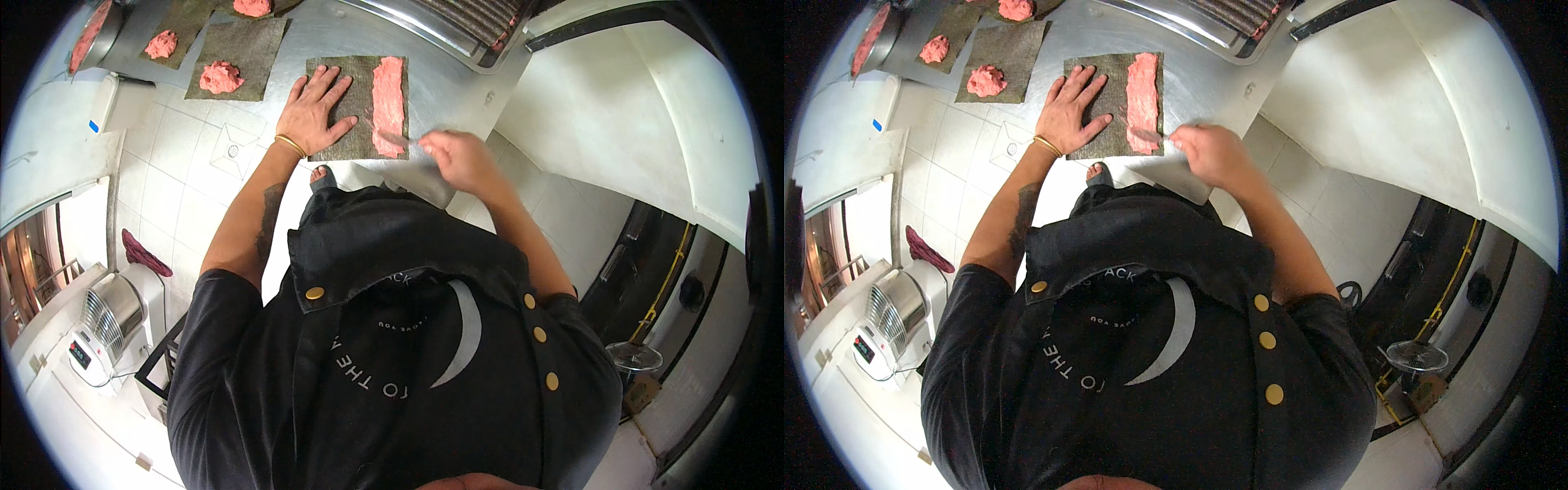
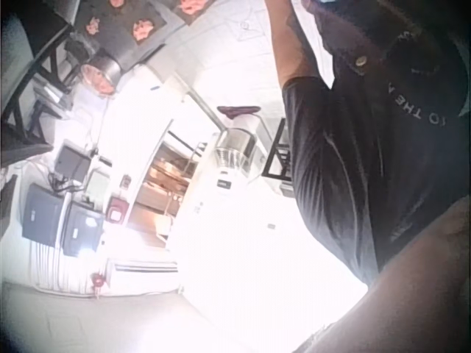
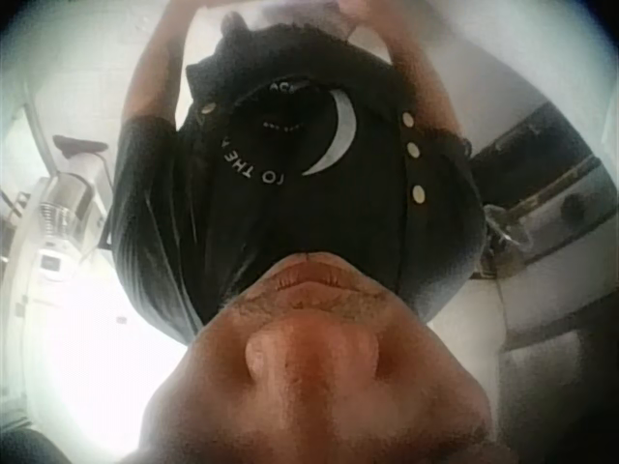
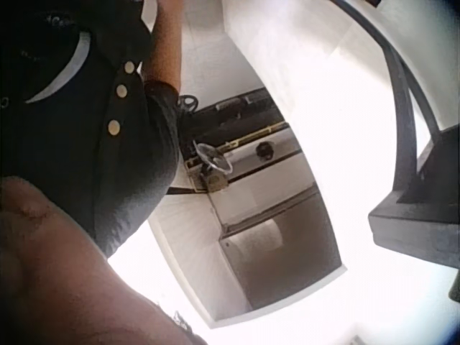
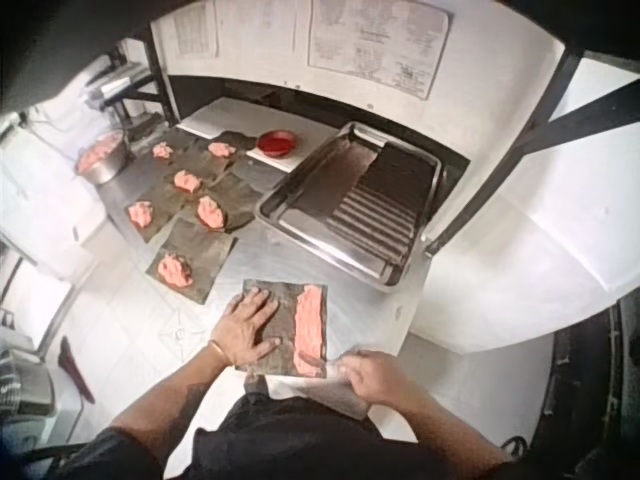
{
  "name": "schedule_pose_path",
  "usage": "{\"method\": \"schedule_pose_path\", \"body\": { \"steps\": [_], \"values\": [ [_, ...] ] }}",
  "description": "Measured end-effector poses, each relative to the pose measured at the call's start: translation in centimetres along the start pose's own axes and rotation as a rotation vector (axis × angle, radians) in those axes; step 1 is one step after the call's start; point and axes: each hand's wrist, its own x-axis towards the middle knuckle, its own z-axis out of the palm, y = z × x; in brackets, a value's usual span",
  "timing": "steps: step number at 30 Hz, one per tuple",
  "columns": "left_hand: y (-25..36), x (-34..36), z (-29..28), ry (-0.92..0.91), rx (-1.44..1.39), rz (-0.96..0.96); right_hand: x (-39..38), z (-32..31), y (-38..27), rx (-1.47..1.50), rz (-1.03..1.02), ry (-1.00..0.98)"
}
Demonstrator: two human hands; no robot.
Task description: The person spreads a pink paste onto sheets of seaweed using a spoon and then rolls the seaweed into cylinders, placing them into a metal tray.
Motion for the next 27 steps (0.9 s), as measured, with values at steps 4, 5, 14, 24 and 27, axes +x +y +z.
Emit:
{"method": "schedule_pose_path", "body": {
  "steps": [4, 5, 14, 24, 27],
  "values": [
    [0.2, 0.1, -0.2, 0.005, 0.001, 0.005, -1.7, 1.2, -1.2, 0.013, -0.013, -0.041],
    [0.3, 0.1, -0.3, 0.003, 0.007, 0.009, -1.8, 2.1, -0.2, 0.049, -0.065, 0.077],
    [0.1, 0.2, -0.1, 0.007, -0.006, 0.015, -3.4, 4.9, -3.1, 0.188, 0.087, 0.266],
    [0.0, 0.0, 0.3, 0.018, 0.044, 0.053, -4.8, 7.6, -5.8, 0.245, 0.313, 0.34],
    [-0.1, 0.0, 0.4, -0.002, 0.016, 0.062, -4.8, 8.4, -6.4, 0.225, 0.358, 0.411]
  ]
}}
